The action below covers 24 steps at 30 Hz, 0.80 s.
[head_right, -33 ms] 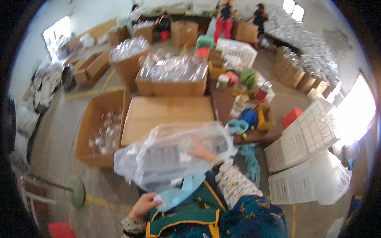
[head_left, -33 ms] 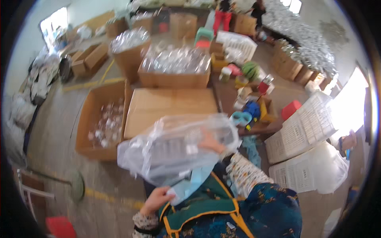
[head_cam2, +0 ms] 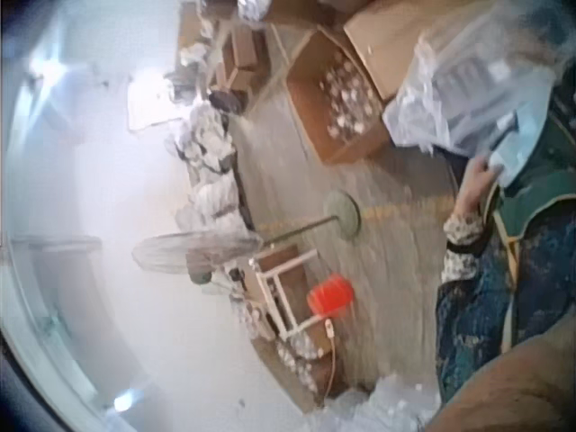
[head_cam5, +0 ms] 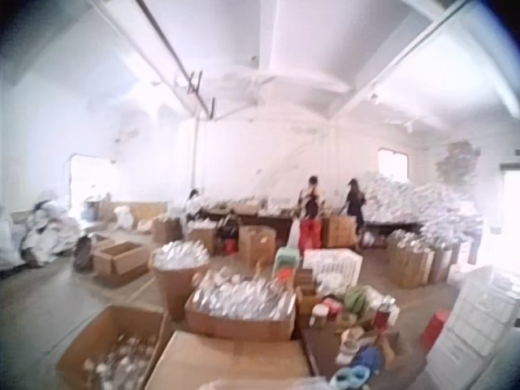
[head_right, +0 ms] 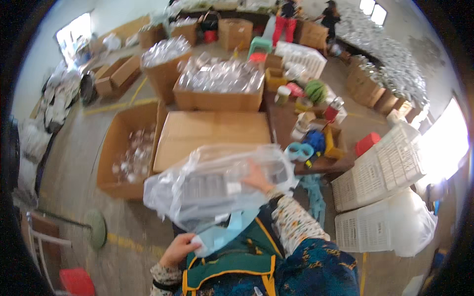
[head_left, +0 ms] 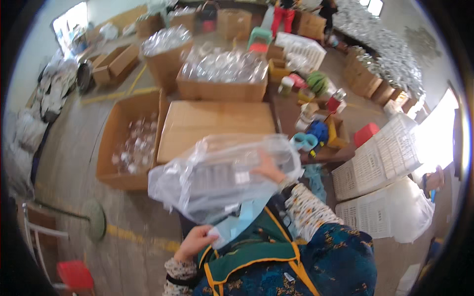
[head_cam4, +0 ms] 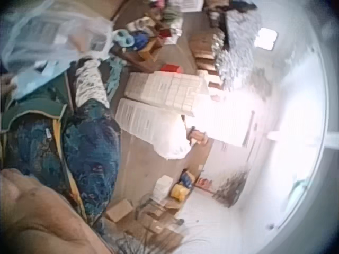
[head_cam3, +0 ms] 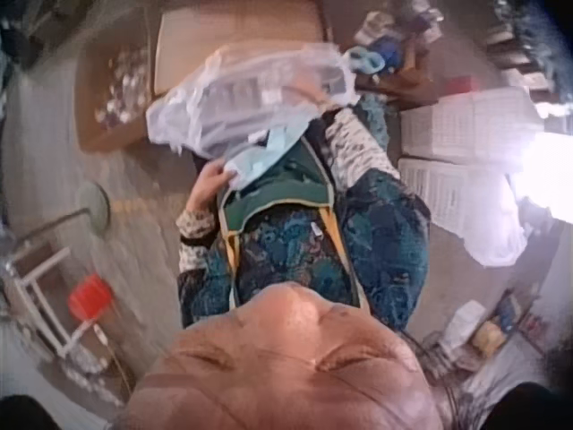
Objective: The person applies adhesive labels to the base of clear plastic containers by hand and then places them into a larger plastic bag.
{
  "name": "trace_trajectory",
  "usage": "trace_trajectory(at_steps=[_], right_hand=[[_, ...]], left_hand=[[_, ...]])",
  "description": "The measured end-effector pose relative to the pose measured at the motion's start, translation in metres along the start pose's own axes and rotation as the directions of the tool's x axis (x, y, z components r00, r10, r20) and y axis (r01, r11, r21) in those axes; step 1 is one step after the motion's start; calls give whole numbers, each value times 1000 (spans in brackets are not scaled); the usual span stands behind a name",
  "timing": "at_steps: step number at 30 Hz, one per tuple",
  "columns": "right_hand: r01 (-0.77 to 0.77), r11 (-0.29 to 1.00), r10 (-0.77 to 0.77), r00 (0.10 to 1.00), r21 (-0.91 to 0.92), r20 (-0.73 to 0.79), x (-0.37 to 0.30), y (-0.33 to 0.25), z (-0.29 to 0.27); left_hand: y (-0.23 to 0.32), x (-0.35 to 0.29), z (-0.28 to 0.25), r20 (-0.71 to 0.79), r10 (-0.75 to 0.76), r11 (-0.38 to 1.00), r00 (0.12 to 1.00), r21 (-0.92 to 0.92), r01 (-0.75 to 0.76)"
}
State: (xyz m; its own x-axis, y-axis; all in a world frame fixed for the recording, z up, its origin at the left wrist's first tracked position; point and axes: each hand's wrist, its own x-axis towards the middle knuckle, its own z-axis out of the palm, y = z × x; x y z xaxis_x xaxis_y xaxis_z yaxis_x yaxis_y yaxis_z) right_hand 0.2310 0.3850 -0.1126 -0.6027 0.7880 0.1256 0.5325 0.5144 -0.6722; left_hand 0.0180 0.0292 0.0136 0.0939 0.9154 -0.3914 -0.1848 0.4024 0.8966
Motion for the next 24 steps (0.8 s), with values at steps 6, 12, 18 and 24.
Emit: trace_trajectory(at_steps=[6, 12, 18, 24], right_hand=[[-230, 967, 231, 973, -106, -1, -20, 35, -4], [-66, 995, 64, 997, -73, -38, -23, 24, 43], [-91, 979, 81, 995, 181, 60, -14, 44, 37], [119, 901, -151, 987, -417, -44, -27, 16, 33]], left_hand=[[-23, -18, -10, -93, -18, 994, 996, -105, 8], [-11, -10, -1, -60, -15, 999, 998, -33, 13], [3, -1, 3, -52, -12, 995, 999, 96, 17], [24, 11, 11, -67, 12, 925, 998, 379, 14]])
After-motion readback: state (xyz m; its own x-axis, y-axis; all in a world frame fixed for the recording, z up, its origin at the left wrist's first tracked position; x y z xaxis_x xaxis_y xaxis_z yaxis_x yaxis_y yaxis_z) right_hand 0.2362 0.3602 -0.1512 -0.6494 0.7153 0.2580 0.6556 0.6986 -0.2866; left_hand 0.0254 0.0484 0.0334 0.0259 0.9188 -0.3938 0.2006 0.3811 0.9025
